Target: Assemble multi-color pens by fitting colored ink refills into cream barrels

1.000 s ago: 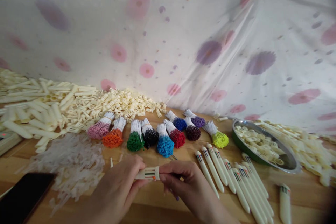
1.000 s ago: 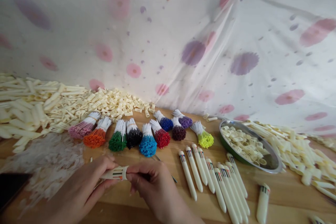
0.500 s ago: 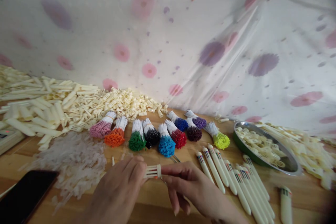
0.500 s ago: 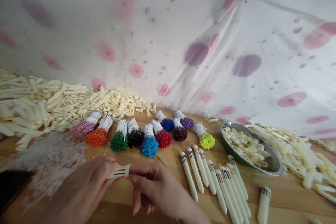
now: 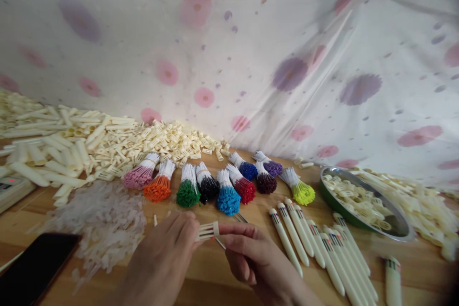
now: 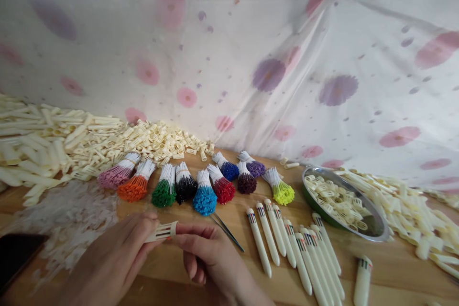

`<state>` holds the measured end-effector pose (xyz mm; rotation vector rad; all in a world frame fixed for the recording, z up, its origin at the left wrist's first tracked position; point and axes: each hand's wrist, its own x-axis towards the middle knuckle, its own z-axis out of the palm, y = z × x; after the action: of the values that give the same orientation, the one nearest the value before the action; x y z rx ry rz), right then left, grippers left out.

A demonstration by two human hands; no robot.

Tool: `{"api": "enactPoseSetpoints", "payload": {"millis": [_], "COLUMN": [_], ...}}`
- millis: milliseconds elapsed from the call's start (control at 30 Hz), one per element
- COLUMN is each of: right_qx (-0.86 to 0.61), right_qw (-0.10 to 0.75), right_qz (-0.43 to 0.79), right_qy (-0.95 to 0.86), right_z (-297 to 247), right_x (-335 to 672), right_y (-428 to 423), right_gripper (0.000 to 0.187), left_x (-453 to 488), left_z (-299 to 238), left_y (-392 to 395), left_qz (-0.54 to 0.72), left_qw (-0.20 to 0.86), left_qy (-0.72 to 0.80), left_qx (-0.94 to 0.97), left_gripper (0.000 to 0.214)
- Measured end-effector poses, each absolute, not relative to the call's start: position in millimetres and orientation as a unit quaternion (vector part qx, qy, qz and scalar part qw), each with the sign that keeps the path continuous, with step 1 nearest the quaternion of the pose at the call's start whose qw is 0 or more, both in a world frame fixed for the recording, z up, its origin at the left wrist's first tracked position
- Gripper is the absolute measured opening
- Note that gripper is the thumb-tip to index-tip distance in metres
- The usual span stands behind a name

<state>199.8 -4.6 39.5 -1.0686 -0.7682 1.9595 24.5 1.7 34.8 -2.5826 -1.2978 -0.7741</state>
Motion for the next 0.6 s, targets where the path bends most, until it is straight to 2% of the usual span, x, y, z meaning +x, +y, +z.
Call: {"api": "enactPoseSetpoints", "payload": {"millis": [133, 433, 600], "right_qx": [-0.421, -0.452, -0.464], "right_qw": [0.356, 0.396, 0.379], "right_qz": [0.766, 0.729, 0.695], "right_qy": [-0.331, -0.329, -0.397], "right_z": [38.0, 25.6, 27.0], "right_x": [198.4, 189.3, 188.3], "right_y": [-4.2, -4.3, -3.1], "right_gripper": [0.047, 0.045, 0.053], "left_x": [21.9, 19.0, 18.8], "left_z": [27.7, 19.6, 19.4], "left_y": [1.0, 0.0, 1.8], "left_qz": [-0.226, -0.207, -0.201], "left_qw": [0.09, 0.081, 0.078], "left_qy": [-0.427, -0.432, -0.443], "left_qx": [-0.871, -0.874, -0.87], "left_gripper": [0.026, 0.025, 0.024]}}
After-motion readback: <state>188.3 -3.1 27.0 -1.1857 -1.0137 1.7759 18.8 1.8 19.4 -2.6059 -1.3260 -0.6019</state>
